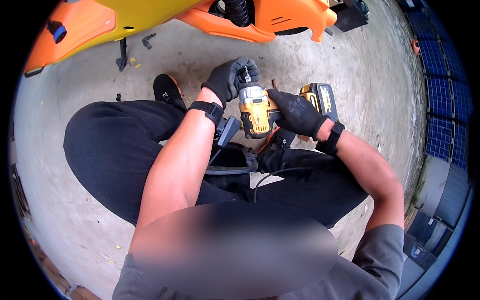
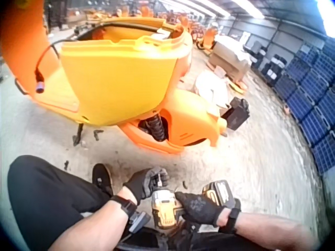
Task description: The person uses a screwdriver to loosen screws on an orange motorcycle body panel, removes the panel, and then uses a power drill to fasten screws onto a different section of the motorcycle frame while sitting on the floor.
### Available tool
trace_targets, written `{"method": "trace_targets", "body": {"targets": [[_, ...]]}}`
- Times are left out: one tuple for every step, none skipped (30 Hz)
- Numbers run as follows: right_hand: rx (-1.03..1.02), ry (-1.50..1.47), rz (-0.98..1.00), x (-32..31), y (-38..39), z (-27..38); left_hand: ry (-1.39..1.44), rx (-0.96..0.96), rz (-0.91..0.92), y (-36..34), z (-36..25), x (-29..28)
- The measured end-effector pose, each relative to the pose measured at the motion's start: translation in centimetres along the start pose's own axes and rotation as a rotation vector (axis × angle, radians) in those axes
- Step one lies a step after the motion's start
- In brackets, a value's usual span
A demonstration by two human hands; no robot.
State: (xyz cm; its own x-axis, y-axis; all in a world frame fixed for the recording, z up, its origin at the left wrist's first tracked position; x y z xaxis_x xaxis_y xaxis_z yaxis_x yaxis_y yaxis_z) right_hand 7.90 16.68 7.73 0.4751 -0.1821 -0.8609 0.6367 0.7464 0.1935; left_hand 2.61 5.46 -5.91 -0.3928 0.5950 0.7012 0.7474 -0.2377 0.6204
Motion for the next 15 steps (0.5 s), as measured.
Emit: {"method": "trace_targets", "body": {"targets": [[-0.015,0.008,-0.012,0.01,0.05,-0.04,-0.007,-0.007,0.001,0.18,-0.03,-0.05],[-0.030,0.017,-0.023,0.03,0.11,-0.12,-0.013,-0.013,0.004,0.33,-0.07,0.04],[-0.046,0.026,-0.034,0.00,0.18,-0.13,-0.018,-0.008,0.001,0.36,-0.13,0.10],[-0.034,0.031,-0.024,0.06,0.27,-0.32,-0.023,-0.002,-0.002,0.43,-0.21,0.21],[-0.025,0.034,-0.012,0.17,0.27,-0.46,-0.027,0.006,-0.009,0.38,-0.29,0.05],[-0.016,0.036,-0.001,0.28,0.28,-0.57,-0.031,0.001,-0.013,0.30,-0.21,-0.03],[-0.011,0.031,0.000,0.29,0.27,-0.60,-0.035,-0.004,-0.017,0.20,-0.10,-0.05],[-0.006,0.026,0.002,0.33,0.25,-0.56,-0.039,-0.009,-0.022,0.06,0.02,-0.21],[-0.001,0.020,0.004,0.35,0.22,-0.50,-0.033,-0.013,-0.008,-0.05,0.10,-0.23],[0.009,0.020,0.012,0.34,0.12,-0.47,-0.027,-0.017,0.005,-0.16,0.16,-0.24],[0.021,0.017,0.022,0.37,0.06,-0.43,-0.021,-0.023,0.018,-0.09,0.29,-0.21],[0.032,0.015,0.031,0.51,0.04,-0.45,-0.012,-0.014,0.027,-0.04,0.25,-0.21],[0.023,0.011,0.022,0.58,0.07,-0.39,-0.003,-0.005,0.036,0.01,0.19,-0.23],[0.015,0.009,0.011,0.52,0.05,-0.42,0.005,0.005,0.048,-0.04,0.05,-0.15],[0.006,0.008,0.000,0.49,0.03,-0.42,0.003,0.006,0.048,-0.09,0.09,-0.19]]}}
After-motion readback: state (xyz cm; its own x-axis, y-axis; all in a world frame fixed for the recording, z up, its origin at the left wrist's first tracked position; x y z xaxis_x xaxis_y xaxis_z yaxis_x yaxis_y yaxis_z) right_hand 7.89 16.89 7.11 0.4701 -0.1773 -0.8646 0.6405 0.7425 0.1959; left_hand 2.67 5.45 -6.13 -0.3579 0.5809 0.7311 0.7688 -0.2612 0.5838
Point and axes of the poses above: each hand's wrist, its own y-axis away from the middle knuckle, its own x-axis out of the palm, z = x × y, the point moved 9 cm from there along -y, towards the middle knuckle, and after that the axes turned 8 degrees about -z, right-handed, at the moved point
